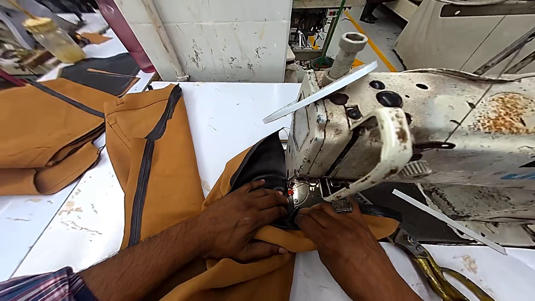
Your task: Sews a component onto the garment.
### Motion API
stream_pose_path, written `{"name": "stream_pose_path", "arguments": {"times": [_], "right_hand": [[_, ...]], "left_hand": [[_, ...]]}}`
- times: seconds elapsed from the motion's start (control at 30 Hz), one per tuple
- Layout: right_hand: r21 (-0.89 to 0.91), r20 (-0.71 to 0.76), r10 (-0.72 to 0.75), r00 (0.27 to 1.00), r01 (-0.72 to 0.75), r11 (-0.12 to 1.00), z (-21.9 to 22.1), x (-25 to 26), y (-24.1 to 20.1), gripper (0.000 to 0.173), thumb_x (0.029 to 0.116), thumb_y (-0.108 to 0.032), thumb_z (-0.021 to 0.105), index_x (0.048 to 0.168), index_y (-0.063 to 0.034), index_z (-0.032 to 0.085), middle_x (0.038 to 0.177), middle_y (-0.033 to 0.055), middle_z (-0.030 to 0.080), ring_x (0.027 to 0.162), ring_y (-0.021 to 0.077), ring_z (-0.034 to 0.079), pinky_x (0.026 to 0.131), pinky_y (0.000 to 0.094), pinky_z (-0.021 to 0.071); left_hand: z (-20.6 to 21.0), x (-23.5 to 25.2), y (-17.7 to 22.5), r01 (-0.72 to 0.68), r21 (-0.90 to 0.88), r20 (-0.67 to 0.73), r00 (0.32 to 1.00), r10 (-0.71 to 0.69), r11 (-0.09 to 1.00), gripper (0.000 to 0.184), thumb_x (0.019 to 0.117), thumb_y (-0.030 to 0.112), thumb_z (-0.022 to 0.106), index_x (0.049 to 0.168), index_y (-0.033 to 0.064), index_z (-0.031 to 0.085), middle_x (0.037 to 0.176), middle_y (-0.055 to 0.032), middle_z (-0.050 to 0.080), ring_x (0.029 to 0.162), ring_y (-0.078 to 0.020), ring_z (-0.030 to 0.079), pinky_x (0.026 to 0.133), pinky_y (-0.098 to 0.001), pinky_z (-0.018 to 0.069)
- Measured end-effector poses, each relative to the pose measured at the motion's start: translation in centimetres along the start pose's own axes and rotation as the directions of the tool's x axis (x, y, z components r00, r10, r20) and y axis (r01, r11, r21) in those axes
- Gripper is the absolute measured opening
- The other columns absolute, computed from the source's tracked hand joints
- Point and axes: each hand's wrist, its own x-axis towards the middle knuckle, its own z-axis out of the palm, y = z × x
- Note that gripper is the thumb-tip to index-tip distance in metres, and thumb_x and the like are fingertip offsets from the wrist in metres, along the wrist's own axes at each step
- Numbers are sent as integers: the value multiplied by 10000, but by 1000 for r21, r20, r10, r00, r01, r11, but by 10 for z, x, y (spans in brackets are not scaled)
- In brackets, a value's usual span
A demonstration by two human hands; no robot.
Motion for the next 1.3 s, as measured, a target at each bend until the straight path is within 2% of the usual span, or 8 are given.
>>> {"name": "stream_pose_path", "arguments": {"times": [0.23, 0.33, 0.43, 0.77, 0.83, 0.93, 1.1, 1.3], "right_hand": [[35, 225, -54, 973, 47, 998, -27, 16, -13, 528, 796, -214, 818, 1290, -141, 645, 1153, 48, 711, 1045, 274, 709, 1013, 714, 435], [58, 216, -63, 974, 52, 997, -25, 16, -26, 387, 845, -115, 721, 1226, -80, 663, 977, 67, 709, 924, 269, 716, 931, 571, 537], [132, 291, -85, 953, 48, 990, -44, 7, -13, 300, 782, 65, 695, 1014, -124, 719, 918, 75, 688, 918, 294, 700, 920, 580, 527], [-20, 188, -171, 967, 178, 984, -24, 2, 11, 174, 902, 10, 610, 920, -148, 680, 926, 3, 700, 986, 221, 704, 1095, 679, 384], [-26, 183, -170, 968, 178, 984, -24, -2, 11, 192, 909, -8, 606, 1014, -156, 669, 959, 10, 700, 1021, 239, 698, 1119, 717, 330], [15, 219, -167, 961, 168, 986, -29, -12, 4, 576, 763, -58, 729, 1316, -193, 642, 1104, 18, 709, 1126, 297, 660, 1111, 784, 255], [-73, 21, -218, 976, 219, 973, -22, -11, 5, 196, 960, -40, 516, 870, -152, 649, 877, 11, 656, 959, 249, 663, 1109, 725, 309], [-195, -138, -298, 944, 269, 943, -5, 5, 21, 241, 985, -76, 488, 864, -167, 676, 996, -29, 724, 1066, 194, 645, 929, 475, 413]], "left_hand": [[-48, 18, 7, 196, -197, 298, 945, -132, 961, 822, 936, 824, 284, 1292, 209, 695, 1399, 36, 624, 1373, -114, 521, 1188, -486, 392], [-68, 26, 9, 250, -166, 481, 865, -143, 954, 901, 897, 874, 232, 1314, 219, 690, 1493, 24, 573, 1412, -145, 498, 1152, -472, 423], [-68, 22, 10, 223, -77, 583, 801, -138, 972, 1013, 877, 896, 222, 1518, 167, 511, 1655, -20, 370, 1546, -250, 301, 1219, -646, 229], [-60, 25, 31, 287, -36, 527, 820, -225, 957, 966, 929, 841, 202, 1360, 84, 619, 1610, -69, 434, 1528, -248, 339, 1254, -615, 170], [-54, 24, 38, 234, -86, 461, 871, -170, 968, 896, 969, 781, 262, 1256, 24, 646, 1482, -128, 553, 1457, -263, 451, 1266, -563, 204], [-39, 11, 41, 162, -113, 372, 922, -109, 980, 855, 1002, 726, 288, 1410, 23, 551, 1454, -151, 560, 1407, -281, 501, 1213, -556, 316], [-7, -3, 42, 62, 60, 146, 987, -70, 996, 783, 1010, 701, 319, 1429, 86, 565, 1406, -134, 604, 1362, -295, 552, 1097, -563, 459], [-3, -4, 45, 39, 92, 86, 995, -47, 995, 688, 1067, 592, 297, 1396, 61, 585, 1445, -118, 590, 1382, -280, 540, 1128, -539, 437]]}}
